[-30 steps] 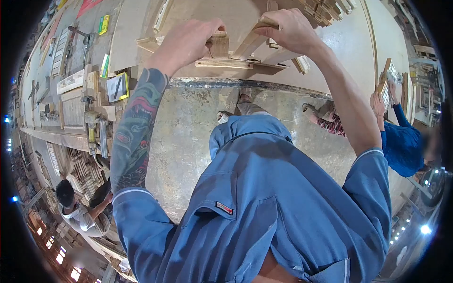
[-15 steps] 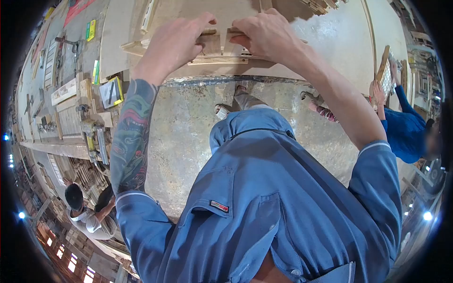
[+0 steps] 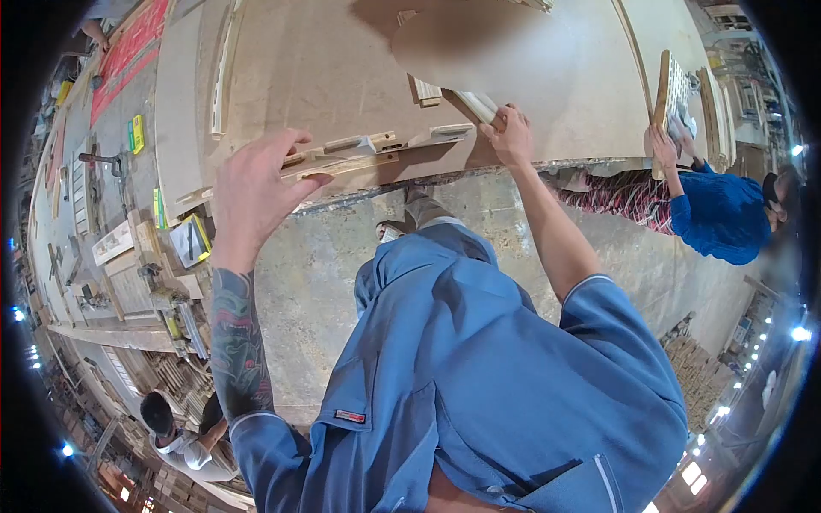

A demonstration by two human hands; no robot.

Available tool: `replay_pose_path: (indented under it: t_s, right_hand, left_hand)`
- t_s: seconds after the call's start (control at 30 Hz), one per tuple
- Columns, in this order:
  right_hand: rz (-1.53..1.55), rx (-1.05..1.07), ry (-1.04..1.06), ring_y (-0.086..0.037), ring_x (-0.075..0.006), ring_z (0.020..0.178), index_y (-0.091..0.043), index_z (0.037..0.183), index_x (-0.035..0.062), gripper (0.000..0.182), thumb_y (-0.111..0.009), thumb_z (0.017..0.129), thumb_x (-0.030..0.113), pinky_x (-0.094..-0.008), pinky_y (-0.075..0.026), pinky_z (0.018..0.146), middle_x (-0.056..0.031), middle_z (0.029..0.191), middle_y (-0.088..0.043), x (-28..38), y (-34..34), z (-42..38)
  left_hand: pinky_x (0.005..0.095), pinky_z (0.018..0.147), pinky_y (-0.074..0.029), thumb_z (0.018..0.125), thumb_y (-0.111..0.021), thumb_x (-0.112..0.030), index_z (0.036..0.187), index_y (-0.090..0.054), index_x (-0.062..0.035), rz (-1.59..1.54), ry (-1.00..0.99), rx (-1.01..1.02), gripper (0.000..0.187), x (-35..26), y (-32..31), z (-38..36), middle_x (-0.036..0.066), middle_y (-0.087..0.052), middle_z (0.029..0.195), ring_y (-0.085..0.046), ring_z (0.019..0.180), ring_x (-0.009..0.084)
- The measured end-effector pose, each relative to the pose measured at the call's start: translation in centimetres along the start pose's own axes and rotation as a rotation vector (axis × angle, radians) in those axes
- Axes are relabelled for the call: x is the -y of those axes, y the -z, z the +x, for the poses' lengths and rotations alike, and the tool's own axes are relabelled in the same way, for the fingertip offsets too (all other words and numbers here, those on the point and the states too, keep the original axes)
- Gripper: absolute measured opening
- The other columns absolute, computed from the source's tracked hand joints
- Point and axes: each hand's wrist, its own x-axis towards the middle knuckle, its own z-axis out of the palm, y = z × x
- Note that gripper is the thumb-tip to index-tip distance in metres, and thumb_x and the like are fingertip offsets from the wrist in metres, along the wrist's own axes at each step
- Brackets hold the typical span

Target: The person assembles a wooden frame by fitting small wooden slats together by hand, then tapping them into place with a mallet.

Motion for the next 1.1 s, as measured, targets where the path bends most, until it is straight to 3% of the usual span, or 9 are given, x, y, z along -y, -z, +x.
replay_pose_path:
  t_s: [0.03,0.13,0.2,0.27,0.37,0.43,0.53,0.63,1.1]
  right_hand:
    - [0.028,-0.072,-0.125,-0.063,-0.0262,0.1,-0.06,0.113,-0.0008,0.054,-0.083,0.08,0.036,-0.043,-0.051,0.086,-0.0141,0.104,-0.066,0.6,0.0,-0.3]
    - [0.599,0.174,-0.249,-0.061,-0.0167,0.083,-0.062,0.113,0.0024,0.045,-0.081,0.084,0.031,-0.0349,-0.051,0.074,-0.0056,0.091,-0.068,2.3,4.8,1.3]
    - [0.587,0.042,-0.176,-0.056,-0.01,0.073,-0.065,0.111,0.0041,0.036,-0.078,0.087,0.026,-0.0293,-0.047,0.066,-0.0002,0.083,-0.068,5.6,9.2,2.6]
    - [0.703,0.02,0.059,-0.061,-0.0126,0.074,-0.067,0.109,0.0035,0.029,-0.074,0.09,0.025,-0.0318,-0.049,0.068,-0.0041,0.087,-0.071,8.2,12.1,4.8]
    - [0.401,-0.003,0.339,-0.066,-0.016,0.079,-0.069,0.107,0.0051,0.027,-0.073,0.091,0.026,-0.0326,-0.051,0.072,-0.0069,0.091,-0.073,14.1,16.5,6.2]
    - [0.235,0.25,0.548,-0.069,-0.021,0.085,-0.07,0.104,0.0069,0.025,-0.071,0.091,0.029,-0.0345,-0.052,0.076,-0.0093,0.093,-0.073,18.1,18.3,6.0]
    - [0.138,0.444,0.583,-0.068,-0.0231,0.088,-0.069,0.104,0.008,0.025,-0.071,0.092,0.029,-0.0368,-0.052,0.078,-0.0102,0.096,-0.073,20.6,17.3,6.3]
    - [0.133,0.469,0.745,-0.068,-0.0243,0.088,-0.069,0.106,0.0083,0.024,-0.07,0.092,0.028,-0.0383,-0.052,0.079,-0.0097,0.096,-0.072,21.1,16.0,7.0]
    - [-0.058,0.569,0.781,-0.071,-0.03,0.084,-0.07,0.098,0.0039,0.025,-0.068,0.086,0.026,-0.0403,-0.055,0.077,-0.0137,0.087,-0.072,24.5,15.0,4.3]
  left_hand:
    - [0.0391,0.075,-0.054,0.071,-0.084,-0.034,0.107,-0.068,-0.015,0.0,0.011,-0.001,0.044,0.0,0.0,0.0,0.006,-0.073,0.098,-0.07,0.09,0.0286]
    - [0.037,0.075,-0.055,0.07,-0.085,-0.031,0.107,-0.069,-0.0132,0.002,0.014,-0.002,0.043,0.0,0.0,0.0,0.006,-0.074,0.098,-0.071,0.09,0.0263]
    - [0.0354,0.074,-0.055,0.07,-0.086,-0.027,0.107,-0.07,-0.0116,-0.003,0.019,-0.008,0.043,0.1,-0.1,-0.1,0.008,-0.074,0.098,-0.073,0.09,0.0243]
    - [0.036,0.071,-0.054,0.071,-0.085,-0.031,0.105,-0.07,-0.0126,0.041,-0.012,-0.035,0.042,0.0,0.0,0.0,0.008,-0.073,0.094,-0.072,0.086,0.0254]
    - [0.0372,0.068,-0.053,0.072,-0.084,-0.035,0.104,-0.07,-0.0134,0.074,0.064,0.031,0.041,-0.1,0.0,0.2,0.007,-0.073,0.091,-0.07,0.081,0.0272]
    - [0.038,0.068,-0.053,0.073,-0.084,-0.035,0.103,-0.07,-0.0134,0.08,0.03,-0.018,0.04,0.4,-0.4,0.0,0.007,-0.073,0.09,-0.07,0.08,0.0276]
    - [0.0393,0.068,-0.052,0.074,-0.083,-0.037,0.103,-0.069,-0.0147,0.103,-0.006,-0.083,0.039,0.6,-0.8,-0.3,0.006,-0.072,0.088,-0.068,0.079,0.0283]
    - [0.0406,0.068,-0.052,0.075,-0.081,-0.037,0.104,-0.069,-0.0177,0.118,0.006,-0.08,0.037,0.8,-0.9,-0.2,0.007,-0.072,0.088,-0.068,0.081,0.029]
    - [0.041,0.071,-0.052,0.08,-0.078,-0.028,0.108,-0.067,-0.0196,0.096,-0.009,-0.072,0.031,1.0,-1.3,-0.7,0.005,-0.072,0.097,-0.068,0.089,0.0285]
